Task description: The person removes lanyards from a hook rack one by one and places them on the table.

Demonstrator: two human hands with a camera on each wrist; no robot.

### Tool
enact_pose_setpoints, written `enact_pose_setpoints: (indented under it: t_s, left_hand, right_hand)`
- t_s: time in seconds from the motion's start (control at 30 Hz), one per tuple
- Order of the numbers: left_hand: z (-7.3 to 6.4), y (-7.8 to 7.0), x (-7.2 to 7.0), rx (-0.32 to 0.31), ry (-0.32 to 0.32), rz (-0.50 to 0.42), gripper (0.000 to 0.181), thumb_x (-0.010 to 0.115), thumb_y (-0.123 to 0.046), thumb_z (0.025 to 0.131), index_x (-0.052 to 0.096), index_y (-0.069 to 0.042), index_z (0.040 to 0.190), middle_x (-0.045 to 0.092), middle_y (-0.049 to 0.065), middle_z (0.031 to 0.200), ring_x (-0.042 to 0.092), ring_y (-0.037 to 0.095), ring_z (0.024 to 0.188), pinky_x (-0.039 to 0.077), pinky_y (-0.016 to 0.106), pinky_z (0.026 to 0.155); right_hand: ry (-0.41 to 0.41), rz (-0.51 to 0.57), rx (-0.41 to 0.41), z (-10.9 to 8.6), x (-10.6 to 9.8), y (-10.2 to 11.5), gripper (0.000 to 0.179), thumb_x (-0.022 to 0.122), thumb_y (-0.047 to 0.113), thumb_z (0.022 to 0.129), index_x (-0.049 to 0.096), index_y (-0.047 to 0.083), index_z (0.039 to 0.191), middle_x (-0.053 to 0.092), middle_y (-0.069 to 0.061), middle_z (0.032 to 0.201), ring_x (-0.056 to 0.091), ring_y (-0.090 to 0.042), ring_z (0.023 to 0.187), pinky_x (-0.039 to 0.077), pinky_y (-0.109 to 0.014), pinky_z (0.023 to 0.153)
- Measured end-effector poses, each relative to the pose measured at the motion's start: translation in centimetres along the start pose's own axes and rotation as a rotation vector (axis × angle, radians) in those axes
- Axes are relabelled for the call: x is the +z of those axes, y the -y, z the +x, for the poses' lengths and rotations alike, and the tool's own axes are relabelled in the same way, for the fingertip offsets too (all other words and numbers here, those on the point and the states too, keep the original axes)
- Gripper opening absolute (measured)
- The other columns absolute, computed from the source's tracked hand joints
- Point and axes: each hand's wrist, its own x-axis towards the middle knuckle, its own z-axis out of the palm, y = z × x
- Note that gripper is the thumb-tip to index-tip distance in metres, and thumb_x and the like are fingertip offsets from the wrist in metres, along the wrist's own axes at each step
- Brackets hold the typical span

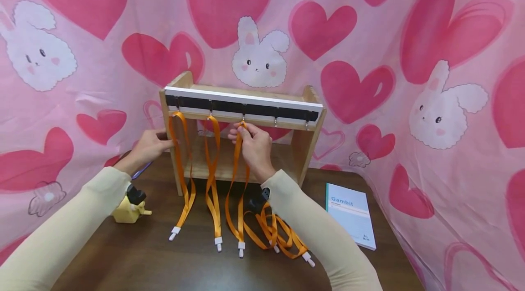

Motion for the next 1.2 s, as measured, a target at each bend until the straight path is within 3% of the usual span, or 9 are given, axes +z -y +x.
enact_pose_setpoints:
  t_s: [0.2, 0.5, 0.7, 0.97, 1.2]
  left_hand:
    - [0.0, 0.1, 0.0, -0.018, 0.025, -0.021, 0.047, 0.068, -0.014, 0.094, 0.060, 0.003, 0.138, 0.066, 0.028, 0.130, 0.066, 0.032, 0.102, 0.061, 0.043, 0.087]
    - [-0.1, -0.2, 0.0, -0.012, 0.032, -0.008, 0.049, 0.070, -0.020, 0.094, 0.061, -0.001, 0.138, 0.067, 0.024, 0.132, 0.065, 0.030, 0.103, 0.059, 0.023, 0.081]
    - [-0.1, -0.3, -0.2, -0.022, 0.037, -0.017, 0.050, 0.071, -0.022, 0.095, 0.060, -0.002, 0.139, 0.066, 0.023, 0.134, 0.063, 0.031, 0.105, 0.056, 0.018, 0.079]
    - [-0.1, -0.2, -0.1, -0.032, 0.035, -0.013, 0.049, 0.068, -0.017, 0.095, 0.058, 0.000, 0.140, 0.065, 0.025, 0.134, 0.065, 0.035, 0.107, 0.061, 0.042, 0.091]
    - [0.0, -0.1, 0.1, -0.030, 0.035, -0.038, 0.048, 0.066, -0.014, 0.095, 0.058, 0.001, 0.140, 0.065, 0.026, 0.133, 0.065, 0.035, 0.105, 0.061, 0.043, 0.089]
  right_hand:
    - [0.008, -0.019, -0.015, -0.4, -0.1, 0.2, 0.026, 0.059, 0.020, 0.101, 0.073, 0.003, 0.115, 0.078, -0.013, 0.108, 0.077, -0.020, 0.096, 0.061, -0.030, 0.085]
    - [0.016, 0.008, -0.050, -1.0, -0.5, 0.1, 0.023, 0.060, 0.021, 0.101, 0.073, 0.006, 0.113, 0.078, -0.012, 0.108, 0.077, -0.021, 0.097, 0.061, -0.031, 0.087]
    - [-0.007, -0.011, -0.077, -1.5, -1.2, -0.5, 0.022, 0.060, 0.019, 0.101, 0.073, 0.005, 0.112, 0.078, -0.014, 0.107, 0.077, -0.021, 0.096, 0.060, -0.029, 0.088]
    - [-0.057, -0.082, -0.076, -2.1, -3.4, -2.4, 0.023, 0.059, 0.019, 0.101, 0.072, 0.004, 0.114, 0.077, -0.017, 0.109, 0.077, -0.022, 0.097, 0.059, -0.033, 0.092]
    - [-0.086, -0.157, -0.171, -4.1, -5.0, -4.2, 0.022, 0.061, 0.020, 0.101, 0.073, 0.005, 0.111, 0.077, -0.017, 0.107, 0.077, -0.023, 0.096, 0.059, -0.027, 0.087]
